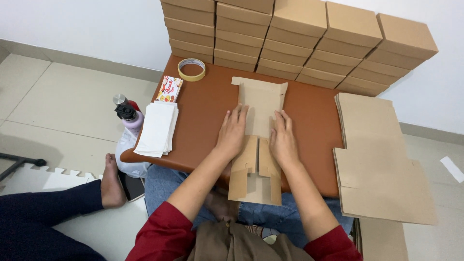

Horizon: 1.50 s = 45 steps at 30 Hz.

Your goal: The person folds a flat cardboard sheet into a box, tucks the flaps to form the sides, and secures the corners. They then place a white paper insert inside the box and close the lid.

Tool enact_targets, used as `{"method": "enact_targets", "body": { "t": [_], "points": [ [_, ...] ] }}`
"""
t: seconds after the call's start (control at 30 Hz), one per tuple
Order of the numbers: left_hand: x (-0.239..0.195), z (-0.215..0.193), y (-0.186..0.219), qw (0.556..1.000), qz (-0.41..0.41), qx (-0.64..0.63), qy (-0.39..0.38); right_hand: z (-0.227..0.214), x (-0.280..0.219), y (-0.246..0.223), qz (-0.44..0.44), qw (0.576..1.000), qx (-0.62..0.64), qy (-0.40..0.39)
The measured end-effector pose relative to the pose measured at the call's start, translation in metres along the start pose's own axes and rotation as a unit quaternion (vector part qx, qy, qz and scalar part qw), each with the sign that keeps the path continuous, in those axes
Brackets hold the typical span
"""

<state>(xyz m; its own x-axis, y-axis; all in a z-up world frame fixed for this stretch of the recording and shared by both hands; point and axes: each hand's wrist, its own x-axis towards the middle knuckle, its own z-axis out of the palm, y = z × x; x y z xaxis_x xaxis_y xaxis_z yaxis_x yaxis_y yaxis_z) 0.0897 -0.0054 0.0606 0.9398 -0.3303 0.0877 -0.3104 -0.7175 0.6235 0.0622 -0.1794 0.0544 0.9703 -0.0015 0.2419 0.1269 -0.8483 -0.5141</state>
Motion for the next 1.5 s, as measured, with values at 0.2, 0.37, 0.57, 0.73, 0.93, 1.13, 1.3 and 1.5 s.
{"method": "enact_targets", "body": {
  "t": [0.2,0.37,0.57,0.73,0.93,1.13,1.3,1.5],
  "points": [
    [0.029,0.025,-0.028,0.994,0.012,0.065,-0.087,0.009,0.014,0.013,-0.056,0.991,-0.065,-0.100],
    [0.070,0.031,-0.054,0.984,-0.008,0.097,-0.150,0.010,0.042,0.016,0.003,0.980,-0.084,-0.182],
    [0.101,0.019,-0.057,0.991,-0.037,0.038,-0.127,0.024,0.088,0.041,-0.006,0.993,-0.004,-0.115],
    [0.131,0.055,-0.087,0.995,-0.019,0.038,0.090,0.057,0.118,0.084,-0.024,0.998,-0.026,0.060],
    [0.118,0.037,-0.057,0.974,-0.087,0.082,0.193,0.056,0.113,0.083,0.033,0.985,-0.034,0.164],
    [0.110,0.026,-0.047,0.982,-0.122,0.019,0.142,0.058,0.114,0.080,0.072,0.991,-0.018,0.110],
    [0.120,0.036,-0.058,0.987,-0.068,0.012,0.145,0.046,0.109,0.057,-0.004,0.991,0.045,0.122],
    [0.122,0.033,-0.052,0.997,-0.032,0.009,0.066,0.045,0.109,0.056,-0.019,0.996,0.057,0.059]
  ]
}}
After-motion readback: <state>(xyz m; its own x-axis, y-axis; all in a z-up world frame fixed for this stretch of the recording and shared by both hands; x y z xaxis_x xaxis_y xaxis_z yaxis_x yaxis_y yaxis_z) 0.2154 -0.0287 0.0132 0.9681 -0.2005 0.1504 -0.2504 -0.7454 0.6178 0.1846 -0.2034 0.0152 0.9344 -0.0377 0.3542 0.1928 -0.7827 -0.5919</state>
